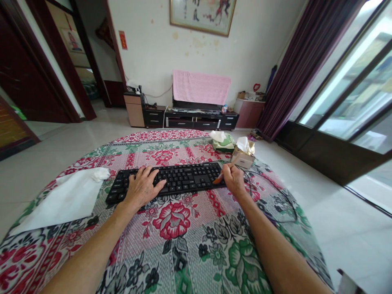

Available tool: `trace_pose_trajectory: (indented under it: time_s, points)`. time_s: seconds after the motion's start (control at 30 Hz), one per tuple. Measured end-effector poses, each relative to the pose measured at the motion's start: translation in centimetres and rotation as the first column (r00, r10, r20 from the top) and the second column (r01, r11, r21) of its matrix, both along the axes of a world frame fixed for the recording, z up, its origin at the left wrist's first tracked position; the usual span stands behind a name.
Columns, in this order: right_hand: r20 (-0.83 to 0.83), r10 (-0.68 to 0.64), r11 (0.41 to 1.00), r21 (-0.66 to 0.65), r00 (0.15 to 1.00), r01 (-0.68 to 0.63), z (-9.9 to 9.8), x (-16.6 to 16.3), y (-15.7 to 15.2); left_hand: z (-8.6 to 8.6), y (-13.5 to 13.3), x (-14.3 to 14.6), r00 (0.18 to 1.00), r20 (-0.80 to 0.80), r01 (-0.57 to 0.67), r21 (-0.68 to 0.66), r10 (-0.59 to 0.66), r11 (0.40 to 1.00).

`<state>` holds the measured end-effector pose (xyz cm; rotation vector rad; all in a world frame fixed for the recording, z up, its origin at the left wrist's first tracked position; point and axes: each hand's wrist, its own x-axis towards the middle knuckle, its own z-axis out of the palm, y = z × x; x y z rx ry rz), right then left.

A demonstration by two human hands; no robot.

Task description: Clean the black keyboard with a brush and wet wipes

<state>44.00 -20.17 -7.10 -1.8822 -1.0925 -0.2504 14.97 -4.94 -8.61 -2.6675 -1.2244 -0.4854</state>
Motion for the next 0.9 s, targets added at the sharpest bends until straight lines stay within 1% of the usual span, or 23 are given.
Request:
trace_pose_trajectory:
  time_s: [0.03,0.07,0.1,0.2,0.27,0.3,0.33,0.4,0.47,0.5,0.53,0.63,0.67,0.7,0.73,0.8,0.83,0.9]
  points:
    - [0.012,0.040,0.999,-0.008,0.999,-0.040,-0.2,-0.3,0.1,0.0,0.0,0.0,1.000,0.006,0.004,-0.002,-0.004,1.000]
    - [0.032,0.054,0.998,-0.026,0.998,-0.053,-0.4,-0.4,0.2,0.0,0.1,0.0,1.000,0.013,0.009,-0.004,-0.009,1.000]
    - [0.057,0.041,0.998,-0.048,0.998,-0.038,-0.6,-0.3,0.3,-0.1,0.1,-0.1,1.000,0.023,0.015,-0.006,-0.014,1.000]
    - [0.123,-0.114,0.988,-0.089,0.986,0.126,-0.9,0.7,0.0,-0.1,0.1,-0.1,0.999,0.041,0.022,-0.005,-0.022,1.000]
    - [0.132,-0.218,0.971,-0.073,0.967,0.229,-0.7,1.2,-0.2,-0.1,0.1,-0.1,0.999,0.035,0.021,0.000,-0.021,1.000]
    - [0.125,-0.242,0.967,-0.049,0.962,0.249,-0.6,1.2,-0.3,-0.1,0.1,-0.1,0.999,0.032,0.018,0.003,-0.019,1.000]
    - [0.112,-0.232,0.971,-0.021,0.966,0.236,-0.5,1.0,-0.2,-0.1,0.1,-0.1,0.999,0.029,0.017,0.006,-0.017,1.000]
    - [0.083,-0.125,0.992,0.016,0.989,0.124,-0.5,0.3,0.0,-0.1,0.1,-0.1,0.999,0.026,0.019,0.008,-0.019,1.000]
    - [0.061,-0.013,1.000,0.008,0.998,0.012,-0.6,-0.3,0.3,-0.1,0.0,-0.1,0.999,0.027,0.019,0.008,-0.019,1.000]
    - [0.060,-0.002,1.000,-0.013,0.998,0.003,-0.7,-0.3,0.4,0.0,0.0,-0.1,0.999,0.025,0.019,0.009,-0.019,1.000]
    - [0.066,-0.036,0.999,-0.038,0.997,0.038,-0.7,-0.2,0.5,0.0,0.0,-0.1,1.000,0.024,0.019,0.011,-0.019,1.000]
    - [0.079,-0.236,0.969,-0.062,0.969,0.241,-0.7,0.8,0.1,-0.1,0.0,0.0,1.000,0.017,0.019,0.018,-0.019,1.000]
    - [0.067,-0.269,0.962,-0.041,0.961,0.272,-0.6,1.0,0.0,-0.1,0.0,0.0,1.000,0.014,0.017,0.019,-0.017,1.000]
    - [0.044,-0.267,0.964,-0.005,0.963,0.267,-0.5,1.0,-0.1,0.0,0.0,0.0,1.000,0.011,0.015,0.020,-0.015,1.000]
    - [0.013,-0.226,0.974,0.034,0.974,0.225,-0.4,0.8,-0.2,0.0,0.0,0.0,1.000,0.009,0.013,0.019,-0.013,1.000]
    - [-0.053,-0.059,0.993,0.099,0.997,0.064,-0.4,-0.4,0.0,0.0,-0.1,0.0,1.000,0.008,0.012,0.017,-0.013,1.000]
    - [-0.087,0.046,0.993,0.109,0.995,-0.037,-0.5,-1.3,0.2,0.0,0.0,-0.1,1.000,0.009,0.014,0.015,-0.014,1.000]
    - [-0.151,0.240,0.969,0.097,0.959,-0.227,-0.6,-3.0,0.6,0.0,0.0,-0.1,1.000,0.017,0.016,0.006,-0.016,1.000]
